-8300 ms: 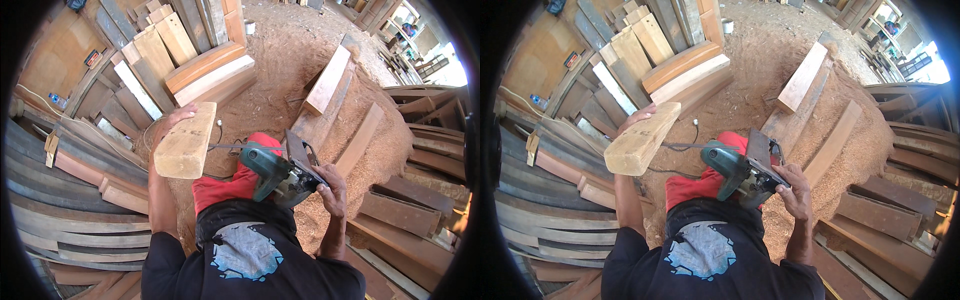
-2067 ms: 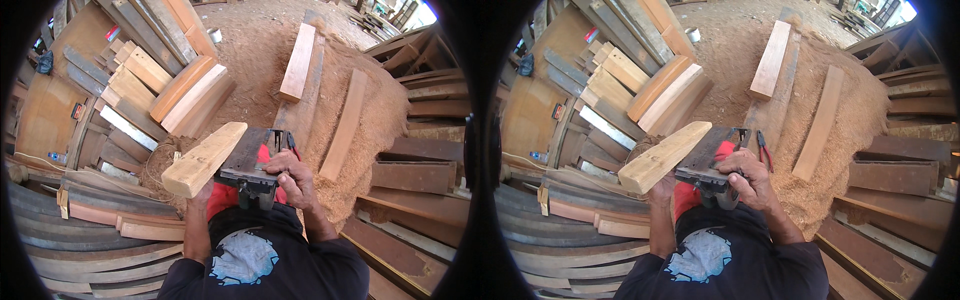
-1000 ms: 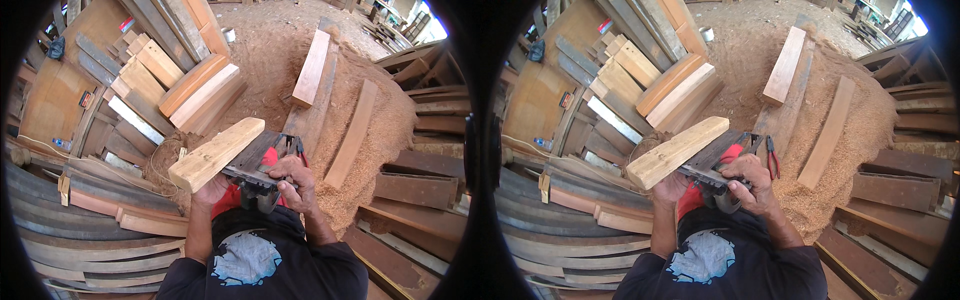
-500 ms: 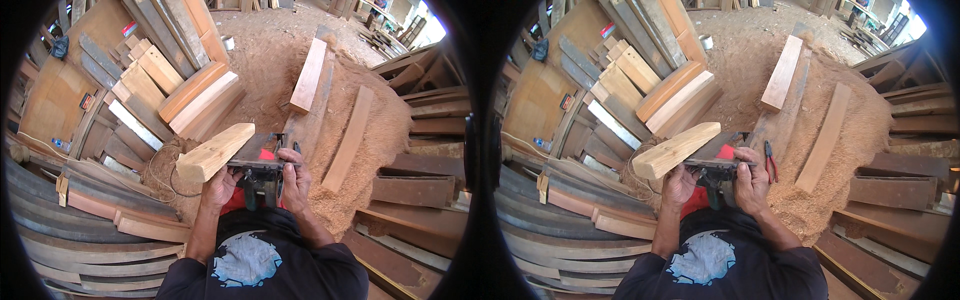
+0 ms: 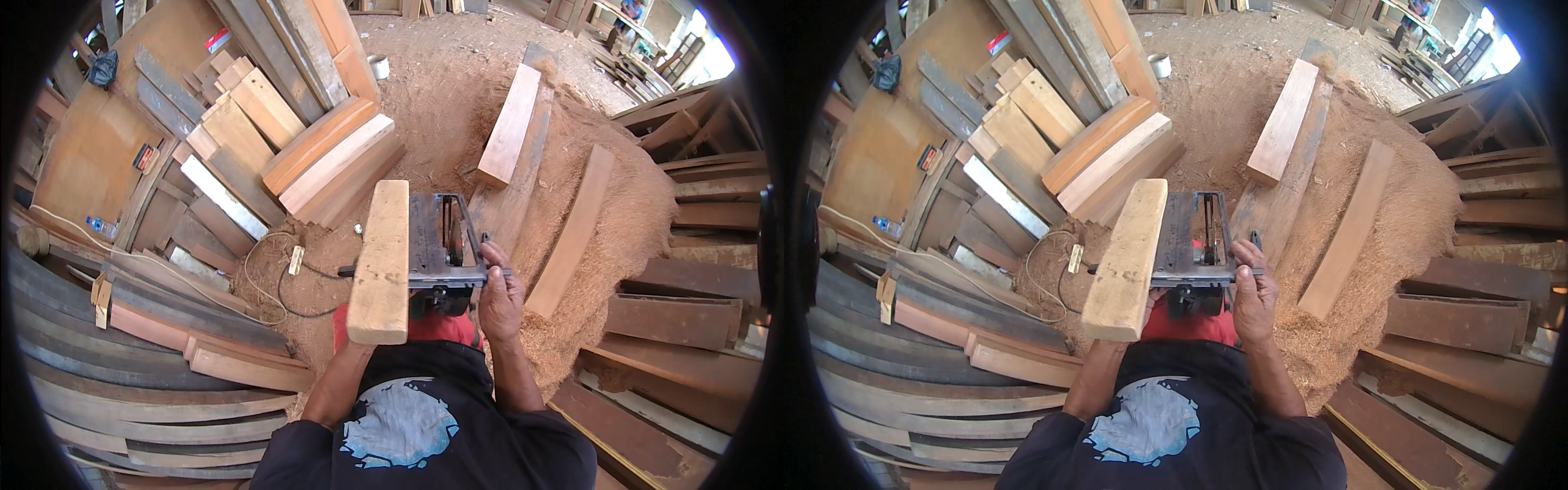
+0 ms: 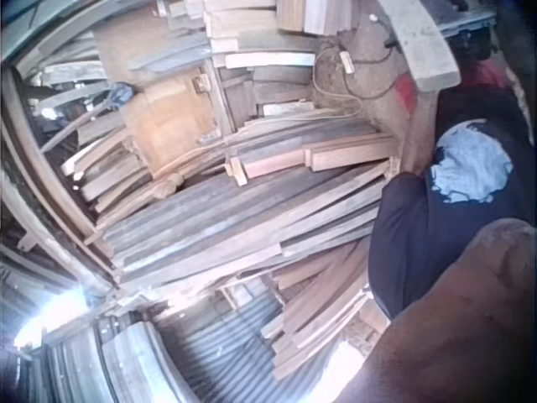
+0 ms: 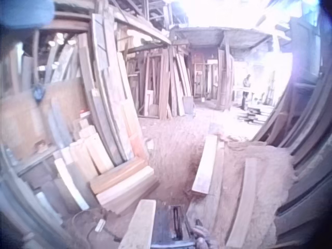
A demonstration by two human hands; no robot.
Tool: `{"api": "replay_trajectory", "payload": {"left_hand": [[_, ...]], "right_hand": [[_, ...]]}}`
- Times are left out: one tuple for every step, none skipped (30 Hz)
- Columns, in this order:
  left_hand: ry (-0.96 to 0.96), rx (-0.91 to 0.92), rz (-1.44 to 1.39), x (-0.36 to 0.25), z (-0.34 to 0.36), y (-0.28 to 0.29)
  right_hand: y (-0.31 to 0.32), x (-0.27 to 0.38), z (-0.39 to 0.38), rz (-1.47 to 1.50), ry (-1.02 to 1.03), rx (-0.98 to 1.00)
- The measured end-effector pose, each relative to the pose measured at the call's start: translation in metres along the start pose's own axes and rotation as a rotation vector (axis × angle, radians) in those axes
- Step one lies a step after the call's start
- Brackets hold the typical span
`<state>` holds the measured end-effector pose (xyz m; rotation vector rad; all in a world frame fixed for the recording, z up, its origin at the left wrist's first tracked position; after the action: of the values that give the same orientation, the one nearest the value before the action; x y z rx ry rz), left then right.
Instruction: The person adjusts the blade guard of a circular saw using pliers and a metal rod. They then pick up a piece of wood and use the metal rod to measure or align it against the saw's base plate.
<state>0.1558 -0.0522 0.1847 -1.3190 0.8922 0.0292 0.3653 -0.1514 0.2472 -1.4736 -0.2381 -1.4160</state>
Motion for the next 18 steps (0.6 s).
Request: {"api": "replay_trajectory", "payload": {"left_hand": [[0.086,0.124,-0.231,0.014,-0.003,0.004],[0.172,0.249,-0.461,0.023,-0.007,0.009],[0.195,0.314,-0.54,0.022,-0.009,0.001],[0.222,0.379,-0.612,0.021,-0.009,-0.007],[0.175,0.378,-0.53,0.018,-0.01,-0.008],[0.134,0.318,-0.407,0.018,-0.008,-0.004],[0.1,0.252,-0.281,0.018,-0.007,0.0],[0.07,0.126,-0.115,0.021,-0.008,0.016],[0.067,0.032,-0.028,0.021,-0.007,0.022],[0.075,0.015,-0.035,0.02,-0.007,0.02],[0.082,-0.005,-0.04,0.017,-0.006,0.019],[0.088,-0.012,-0.053,0.015,-0.006,0.016],[0.093,-0.015,-0.069,0.012,-0.006,0.011],[0.1,-0.018,-0.082,0.011,-0.005,0.008],[0.104,-0.024,-0.093,0.009,-0.004,0.007],[0.11,-0.028,-0.108,0.008,-0.004,0.004],[0.111,-0.033,-0.117,0.006,-0.003,0.002],[0.113,-0.041,-0.126,0.003,-0.002,-0.002]], "right_hand": [[0.003,-0.005,-0.002,0.041,-0.041,-0.004],[0.01,-0.01,-0.004,0.082,-0.083,-0.009],[0.014,-0.01,-0.005,0.118,-0.117,-0.023],[0.015,-0.01,-0.006,0.151,-0.137,-0.029],[0.015,-0.008,-0.009,0.184,-0.157,-0.035],[0.015,-0.006,-0.01,0.218,-0.175,-0.04],[0.02,-0.006,-0.01,0.18,-0.164,-0.042],[0.026,-0.01,-0.01,0.143,-0.154,-0.043],[0.03,-0.013,-0.009,0.107,-0.143,-0.045],[0.034,-0.013,-0.009,0.072,-0.132,-0.046],[0.038,-0.016,-0.009,0.107,-0.156,-0.046],[0.037,-0.019,-0.009,0.145,-0.183,-0.042],[0.036,-0.022,-0.009,0.183,-0.209,-0.038],[0.035,-0.021,-0.008,0.174,-0.201,-0.032],[0.032,-0.017,-0.006,0.166,-0.194,-0.025],[0.029,-0.015,-0.004,0.158,-0.187,-0.017],[0.027,-0.014,-0.003,0.172,-0.184,-0.026],[0.026,-0.012,-0.001,0.184,-0.18,-0.036]]}}
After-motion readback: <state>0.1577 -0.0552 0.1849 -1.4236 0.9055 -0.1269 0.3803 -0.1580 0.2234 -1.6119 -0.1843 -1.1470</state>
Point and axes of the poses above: each hand's wrist, its own z-axis towards the middle knuckle, its own y-axis out of the back of the hand, x = y × z, the point moved 10 cm from there along z, towards the middle knuckle, and after that the axes turned 7 degrees about z, right-handed, at the moved point
